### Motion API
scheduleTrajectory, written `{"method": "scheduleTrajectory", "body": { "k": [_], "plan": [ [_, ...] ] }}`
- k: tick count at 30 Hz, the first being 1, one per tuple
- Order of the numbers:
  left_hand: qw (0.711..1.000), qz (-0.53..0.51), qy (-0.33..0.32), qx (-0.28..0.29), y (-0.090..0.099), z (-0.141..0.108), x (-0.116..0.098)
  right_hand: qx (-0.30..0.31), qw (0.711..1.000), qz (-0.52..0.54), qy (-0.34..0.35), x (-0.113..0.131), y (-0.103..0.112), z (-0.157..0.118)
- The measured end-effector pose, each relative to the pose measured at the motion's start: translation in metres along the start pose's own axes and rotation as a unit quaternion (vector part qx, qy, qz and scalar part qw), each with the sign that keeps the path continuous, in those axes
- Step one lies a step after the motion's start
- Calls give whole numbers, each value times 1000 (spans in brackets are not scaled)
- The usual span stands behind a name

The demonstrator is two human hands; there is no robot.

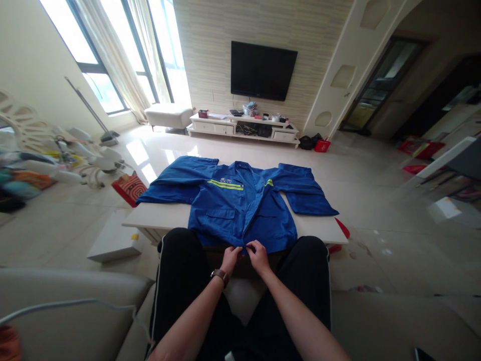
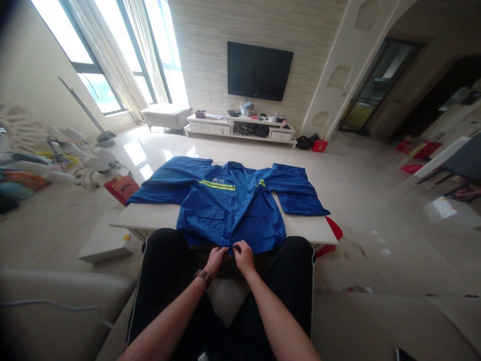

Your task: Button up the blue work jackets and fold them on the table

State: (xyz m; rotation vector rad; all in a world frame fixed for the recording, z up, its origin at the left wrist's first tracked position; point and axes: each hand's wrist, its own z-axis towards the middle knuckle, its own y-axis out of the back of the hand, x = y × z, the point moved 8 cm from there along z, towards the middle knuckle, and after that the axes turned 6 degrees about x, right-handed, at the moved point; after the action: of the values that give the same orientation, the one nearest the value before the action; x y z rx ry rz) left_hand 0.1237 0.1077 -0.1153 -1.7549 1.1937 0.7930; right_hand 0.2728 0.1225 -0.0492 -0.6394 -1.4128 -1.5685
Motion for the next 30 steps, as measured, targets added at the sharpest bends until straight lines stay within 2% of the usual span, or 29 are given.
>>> {"method": "scheduleTrajectory", "body": {
  "k": [4, 13, 30],
  "plan": [
    [1000, 9, 6, 1, 0, 0, 2, -15, 1000, -11, 5, 0, 2, 0],
    [999, 38, 1, 13, 0, -1, 4, 2, 1000, 13, 6, -1, -5, 0],
    [996, 73, -34, 27, -4, -8, -9, 17, 1000, 7, -20, -9, -7, -1]
  ]
}}
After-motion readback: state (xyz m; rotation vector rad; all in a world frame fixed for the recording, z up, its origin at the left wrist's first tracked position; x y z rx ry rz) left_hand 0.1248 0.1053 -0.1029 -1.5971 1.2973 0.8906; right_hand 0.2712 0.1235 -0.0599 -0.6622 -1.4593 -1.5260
